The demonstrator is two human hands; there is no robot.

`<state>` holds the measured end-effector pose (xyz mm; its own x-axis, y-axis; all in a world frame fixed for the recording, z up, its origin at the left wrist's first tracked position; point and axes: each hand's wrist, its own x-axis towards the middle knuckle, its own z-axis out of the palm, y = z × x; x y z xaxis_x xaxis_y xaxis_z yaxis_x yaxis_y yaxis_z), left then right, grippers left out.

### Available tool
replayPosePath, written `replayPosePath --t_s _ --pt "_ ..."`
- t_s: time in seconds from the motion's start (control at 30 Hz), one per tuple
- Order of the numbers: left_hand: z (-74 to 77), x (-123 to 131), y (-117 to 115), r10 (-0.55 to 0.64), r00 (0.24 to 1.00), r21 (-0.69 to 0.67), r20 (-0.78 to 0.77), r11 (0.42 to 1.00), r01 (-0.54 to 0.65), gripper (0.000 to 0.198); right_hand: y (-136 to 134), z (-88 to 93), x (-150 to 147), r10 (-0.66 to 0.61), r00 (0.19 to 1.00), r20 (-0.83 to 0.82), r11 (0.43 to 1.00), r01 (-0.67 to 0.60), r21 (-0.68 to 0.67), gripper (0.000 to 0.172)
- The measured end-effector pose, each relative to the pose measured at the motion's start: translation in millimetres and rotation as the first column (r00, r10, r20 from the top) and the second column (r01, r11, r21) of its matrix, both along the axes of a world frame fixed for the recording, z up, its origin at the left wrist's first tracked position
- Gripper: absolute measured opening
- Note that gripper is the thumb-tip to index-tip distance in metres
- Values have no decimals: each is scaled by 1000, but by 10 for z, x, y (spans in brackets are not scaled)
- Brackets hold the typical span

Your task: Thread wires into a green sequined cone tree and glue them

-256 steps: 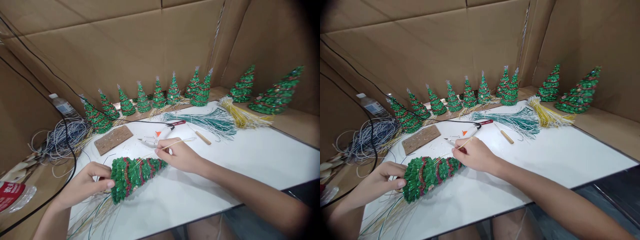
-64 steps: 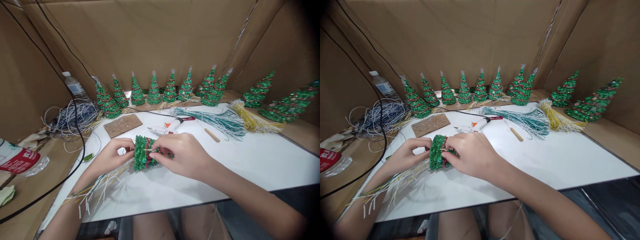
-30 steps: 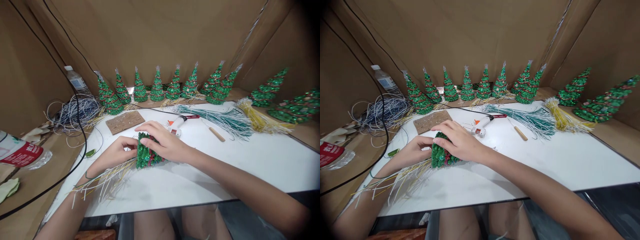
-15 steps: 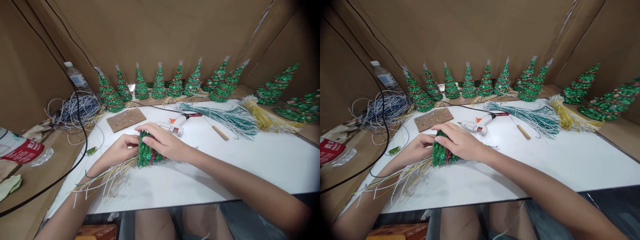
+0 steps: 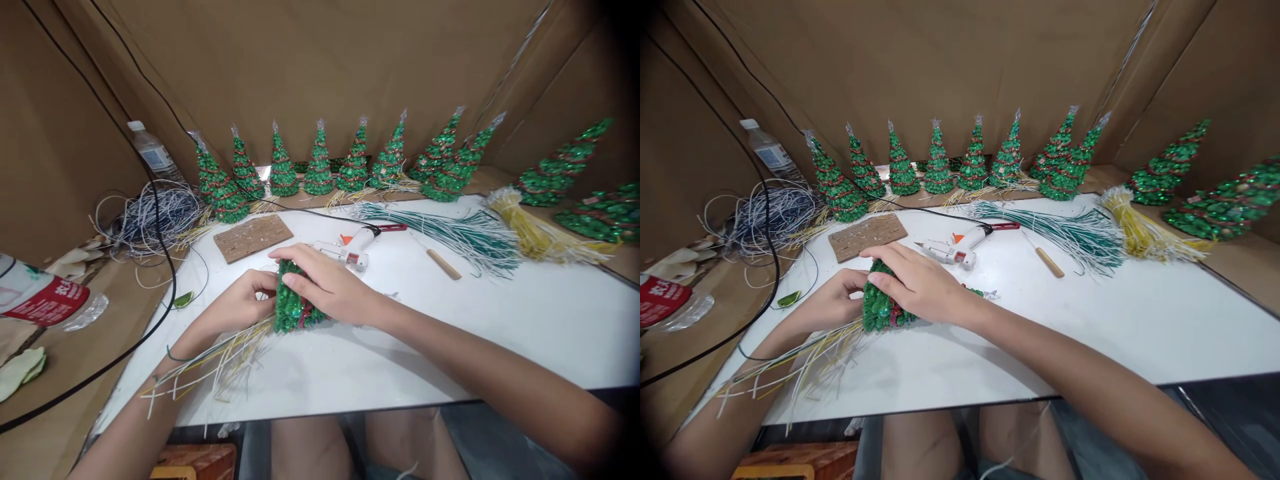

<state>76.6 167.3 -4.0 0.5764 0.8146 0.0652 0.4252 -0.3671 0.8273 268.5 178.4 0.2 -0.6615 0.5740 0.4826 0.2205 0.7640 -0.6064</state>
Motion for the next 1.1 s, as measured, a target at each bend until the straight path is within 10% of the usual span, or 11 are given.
replayPosePath --t_s 0.77,1.1 --pt "-63 -38 62 157 936 -441 314 898 -3 11 7 -16 12 11 987 -163 999 -16 -30 30" --pt "-90 -87 97 133 960 -434 247 901 -13 19 5 -25 15 0 991 -134 1000 0 -3 31"
